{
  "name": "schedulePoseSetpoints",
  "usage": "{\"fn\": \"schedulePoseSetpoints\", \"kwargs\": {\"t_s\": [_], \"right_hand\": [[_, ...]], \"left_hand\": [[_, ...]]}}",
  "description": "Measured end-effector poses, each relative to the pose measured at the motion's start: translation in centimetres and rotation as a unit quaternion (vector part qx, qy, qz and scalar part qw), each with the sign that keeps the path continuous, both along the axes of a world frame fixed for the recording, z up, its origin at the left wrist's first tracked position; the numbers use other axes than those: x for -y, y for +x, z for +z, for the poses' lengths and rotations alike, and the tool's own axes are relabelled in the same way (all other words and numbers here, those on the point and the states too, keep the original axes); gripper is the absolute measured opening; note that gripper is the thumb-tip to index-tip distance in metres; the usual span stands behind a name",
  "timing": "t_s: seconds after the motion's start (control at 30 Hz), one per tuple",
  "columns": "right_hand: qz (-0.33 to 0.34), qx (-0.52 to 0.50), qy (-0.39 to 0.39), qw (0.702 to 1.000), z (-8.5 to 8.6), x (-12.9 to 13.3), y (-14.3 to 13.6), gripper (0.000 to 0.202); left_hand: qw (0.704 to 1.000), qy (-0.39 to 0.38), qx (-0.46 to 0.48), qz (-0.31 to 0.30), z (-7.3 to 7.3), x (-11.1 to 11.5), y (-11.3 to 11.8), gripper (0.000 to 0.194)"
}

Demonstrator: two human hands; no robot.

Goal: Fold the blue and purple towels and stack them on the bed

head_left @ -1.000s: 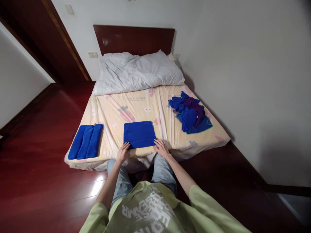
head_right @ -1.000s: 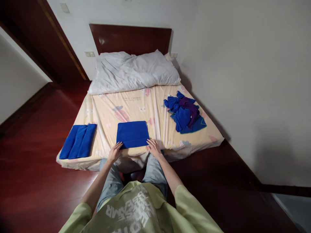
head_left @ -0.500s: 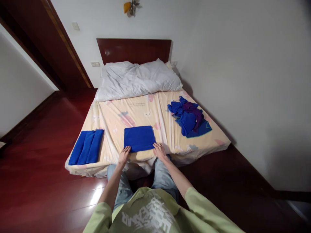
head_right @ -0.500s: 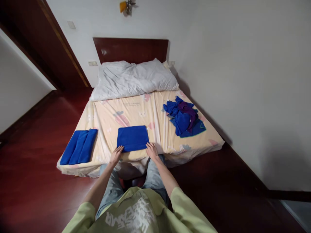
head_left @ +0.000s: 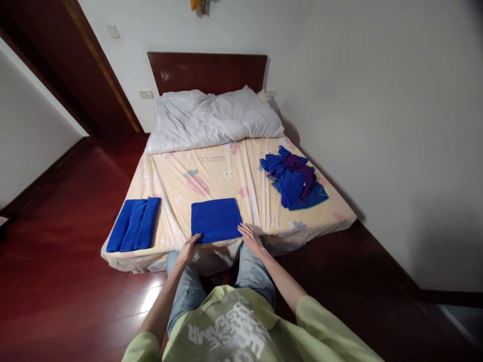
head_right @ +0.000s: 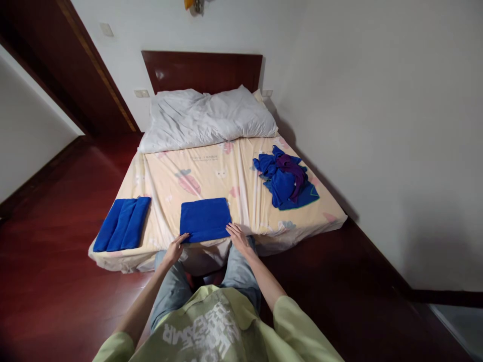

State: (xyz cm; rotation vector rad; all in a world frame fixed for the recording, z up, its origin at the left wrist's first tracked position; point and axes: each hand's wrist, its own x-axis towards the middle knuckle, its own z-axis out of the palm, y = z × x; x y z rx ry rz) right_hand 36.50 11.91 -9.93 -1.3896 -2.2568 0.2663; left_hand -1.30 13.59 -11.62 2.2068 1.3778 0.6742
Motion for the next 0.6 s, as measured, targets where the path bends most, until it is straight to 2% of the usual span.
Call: {"fn": "schedulePoseSetpoints", "kwargs": {"t_s": [0.13, 0.27, 0.37, 0.47, 0.6], "right_hand": [[0.009, -0.037, -0.029, 0.999, -0.1, -0.9, 0.0, 0.065], [-0.07, -0.104, -0.071, 0.99, -0.9, -1.6, 0.4, 0.064], [-0.119, -0.202, -0.093, 0.968, -1.5, -2.5, 0.5, 0.053], [-0.155, -0.275, -0.098, 0.944, -2.0, -4.0, 0.3, 0.037], [-0.195, -0.328, -0.095, 0.919, -2.0, -6.0, -0.5, 0.04]], "left_hand": [[0.998, -0.023, 0.059, 0.024, 1.2, -0.6, 0.2, 0.056], [0.992, -0.053, 0.08, 0.078, 2.4, -0.9, -0.2, 0.05], [0.985, -0.078, 0.084, 0.125, 2.8, -1.3, -0.3, 0.04], [0.975, -0.1, 0.111, 0.165, 2.9, -2.1, -0.1, 0.045], [0.954, -0.103, 0.158, 0.232, 2.8, -3.5, 0.6, 0.049]]}}
